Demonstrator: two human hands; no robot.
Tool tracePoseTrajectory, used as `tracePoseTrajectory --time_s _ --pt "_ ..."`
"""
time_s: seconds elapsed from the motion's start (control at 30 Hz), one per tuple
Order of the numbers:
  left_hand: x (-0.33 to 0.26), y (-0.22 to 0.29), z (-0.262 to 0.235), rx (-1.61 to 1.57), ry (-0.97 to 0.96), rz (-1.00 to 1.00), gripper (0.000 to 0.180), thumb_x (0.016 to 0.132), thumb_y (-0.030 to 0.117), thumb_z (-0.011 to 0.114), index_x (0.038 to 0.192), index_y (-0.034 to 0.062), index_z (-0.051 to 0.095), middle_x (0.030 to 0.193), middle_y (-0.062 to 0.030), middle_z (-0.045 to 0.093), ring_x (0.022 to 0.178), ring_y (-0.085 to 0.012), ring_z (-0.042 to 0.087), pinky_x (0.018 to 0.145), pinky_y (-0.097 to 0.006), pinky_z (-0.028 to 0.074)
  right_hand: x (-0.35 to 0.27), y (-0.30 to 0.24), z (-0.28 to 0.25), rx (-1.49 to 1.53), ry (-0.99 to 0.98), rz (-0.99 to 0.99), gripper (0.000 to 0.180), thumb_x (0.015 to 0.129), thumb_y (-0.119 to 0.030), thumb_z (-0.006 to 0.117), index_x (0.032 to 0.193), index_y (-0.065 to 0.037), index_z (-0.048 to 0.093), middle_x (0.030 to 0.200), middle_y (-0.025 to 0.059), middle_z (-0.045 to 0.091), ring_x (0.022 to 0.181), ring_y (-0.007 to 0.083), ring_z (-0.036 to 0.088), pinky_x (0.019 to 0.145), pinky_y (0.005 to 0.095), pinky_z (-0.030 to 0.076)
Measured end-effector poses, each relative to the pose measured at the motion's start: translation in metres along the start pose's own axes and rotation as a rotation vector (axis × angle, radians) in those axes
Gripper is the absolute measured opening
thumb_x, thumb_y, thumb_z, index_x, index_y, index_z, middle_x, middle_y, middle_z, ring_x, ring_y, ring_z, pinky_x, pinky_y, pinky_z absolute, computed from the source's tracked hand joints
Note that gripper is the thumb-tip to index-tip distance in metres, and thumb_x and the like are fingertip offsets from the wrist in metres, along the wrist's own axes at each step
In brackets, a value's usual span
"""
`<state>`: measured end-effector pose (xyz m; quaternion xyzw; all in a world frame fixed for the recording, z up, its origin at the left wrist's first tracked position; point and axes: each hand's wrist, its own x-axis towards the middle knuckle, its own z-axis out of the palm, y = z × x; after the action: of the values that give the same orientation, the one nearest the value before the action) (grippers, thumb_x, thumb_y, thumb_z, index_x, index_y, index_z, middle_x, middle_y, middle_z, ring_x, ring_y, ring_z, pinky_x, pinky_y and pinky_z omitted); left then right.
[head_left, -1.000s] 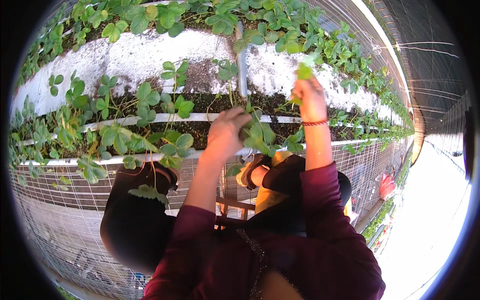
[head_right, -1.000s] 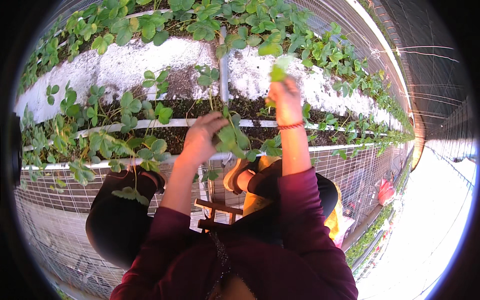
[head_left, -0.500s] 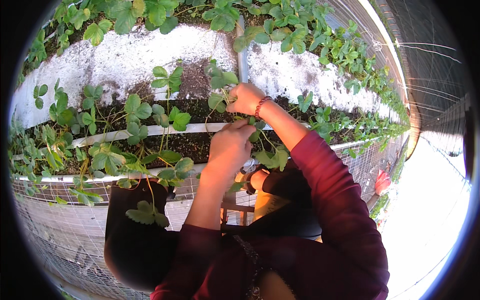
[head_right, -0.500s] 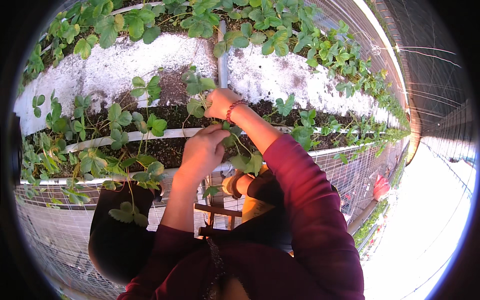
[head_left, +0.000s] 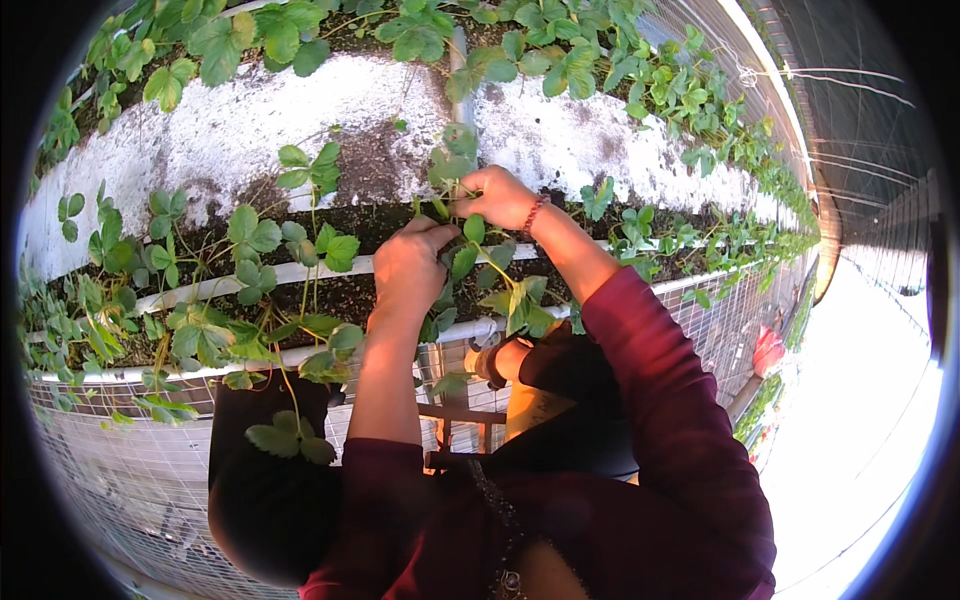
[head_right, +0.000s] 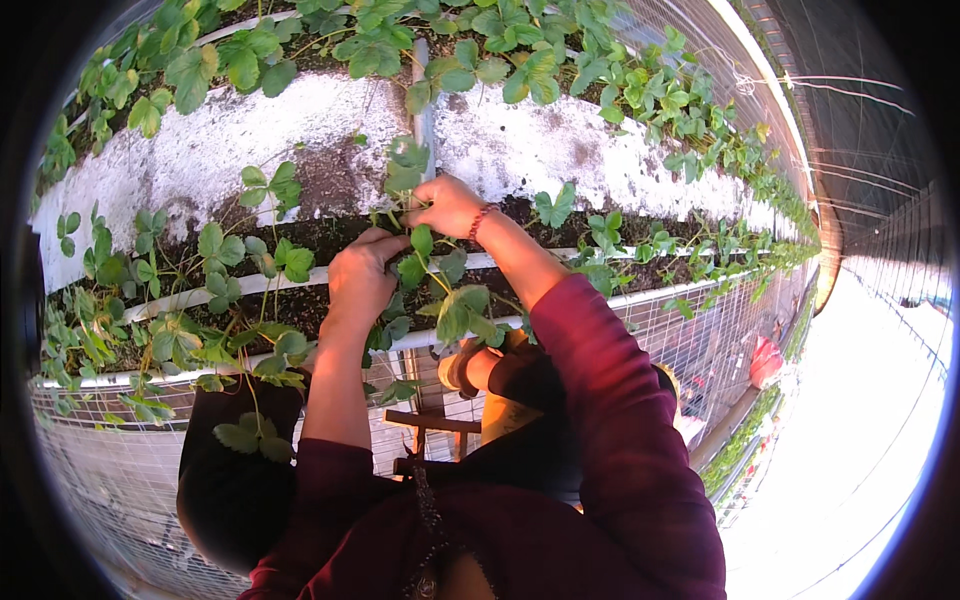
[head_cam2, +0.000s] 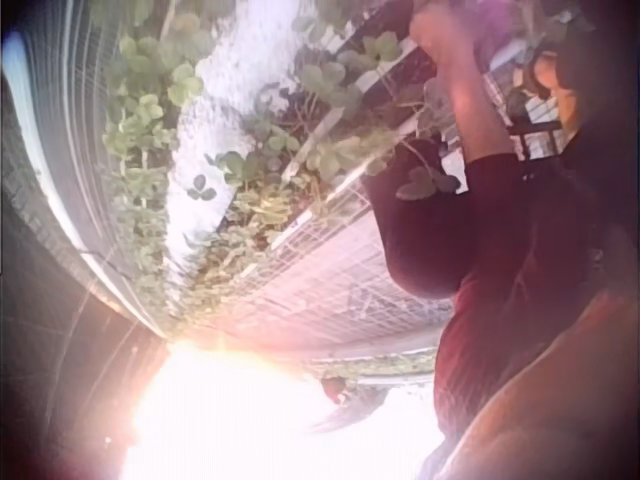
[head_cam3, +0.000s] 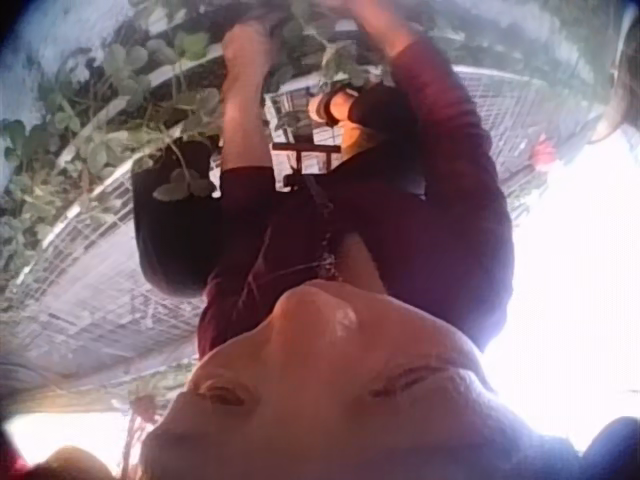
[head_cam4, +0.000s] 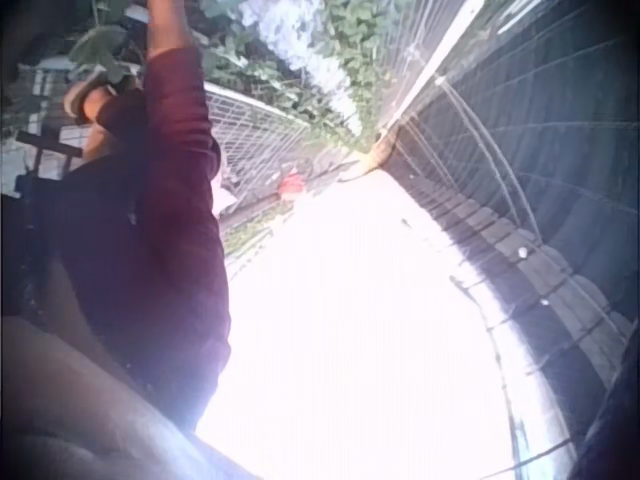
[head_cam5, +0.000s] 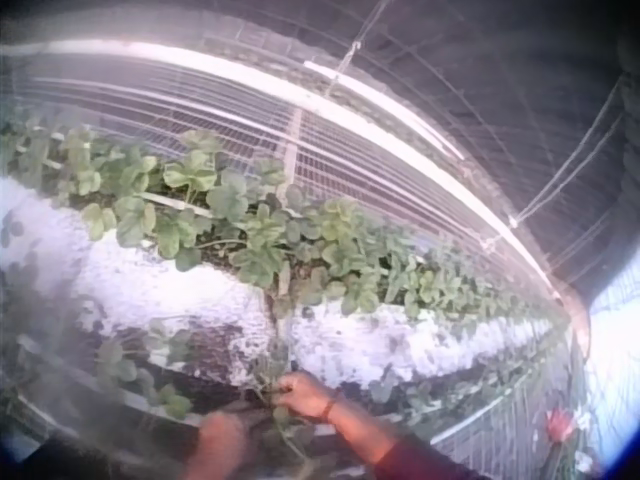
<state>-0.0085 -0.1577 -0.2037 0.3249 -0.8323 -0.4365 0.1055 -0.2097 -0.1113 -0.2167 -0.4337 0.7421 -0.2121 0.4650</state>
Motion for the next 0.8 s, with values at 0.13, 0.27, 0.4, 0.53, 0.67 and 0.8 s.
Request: tracePoseTrajectory --time_s 0.13,0.27,0.4,0.53,0.67,0.8 --pt "0.008 -0.004 0.006 0.062 0.005 0.066 0.035 0.067 -0.001 0.066 0.097 0.0168 0.072 0.097 -0.0032 0.066 0.09 -0.0253 0.064 0.076 -0.035 0.052 0.012 -0.004 0.003 -0.309 0.054 -0.119 0.03 0.069 -0.037 0.073 0.076 -0.008 0.068 0.074 0.0165 0.064 0.069 0.0344 0.061 0.067 0.0413 0.049" --pt "0.01 -0.011 0.009 0.009 -0.004 0.098 0.035 0.066 0.0 0.068 0.098 0.0114 0.071 0.096 -0.0072 0.066 0.089 -0.0298 0.063 0.076 -0.037 0.051 0.011 -0.009 0.008 -0.391 0.137 -0.128 0.031 0.067 -0.037 0.072 0.071 -0.007 0.064 0.073 0.0149 0.063 0.074 0.0368 0.061 0.068 0.044 0.05" --pt "0.008 -0.009 0.009 -0.005 -0.002 0.064 0.034 0.065 -0.002 0.067 0.094 0.0143 0.072 0.094 -0.0045 0.067 0.088 -0.0274 0.064 0.076 -0.035 0.051 0.004 -0.01 0.019 -0.415 0.237 -0.091 0.026 0.07 -0.032 0.07 0.075 -0.008 0.064 0.074 0.0156 0.064 0.075 0.037 0.062 0.069 0.0454 0.051" --pt "0.008 -0.009 0.007 -0.025 -0.05 0.02 0.035 0.065 -0.002 0.068 0.096 0.0135 0.072 0.095 -0.0043 0.067 0.087 -0.0278 0.064 0.075 -0.036 0.051 0.008 -0.006 0.018 -0.301 0.46 -0.041 0.026 0.073 -0.029 0.07 0.08 -0.006 0.062 0.075 0.0168 0.064 0.076 0.0379 0.062 0.07 0.0465 0.051" --pt "0.009 -0.009 0.008 -0.054 -0.043 0.021 0.038 0.064 -0.003 0.068 0.098 0.0128 0.071 0.095 -0.0035 0.067 0.085 -0.0269 0.064 0.075 -0.035 0.051 0.005 0.006 0.008 -0.19 0.523 -0.08 0.03 0.078 -0.03 0.068 0.083 -0.002 0.058 0.082 0.0219 0.063 0.077 0.0395 0.062 0.069 0.045 0.051" --pt "0.009 -0.021 0.004 -0.165 -0.109 0.026 0.044 0.063 -0.006 0.069 0.104 0.0116 0.07 0.093 -0.0042 0.065 0.08 -0.0204 0.064 0.071 -0.03 0.051 -0.022 -0.012 -0.011 0.235 0.416 0.108 0.019 0.089 -0.018 0.058 0.093 0.0 0.054 0.085 0.0146 0.065 0.065 0.0227 0.064 0.061 0.0337 0.052"
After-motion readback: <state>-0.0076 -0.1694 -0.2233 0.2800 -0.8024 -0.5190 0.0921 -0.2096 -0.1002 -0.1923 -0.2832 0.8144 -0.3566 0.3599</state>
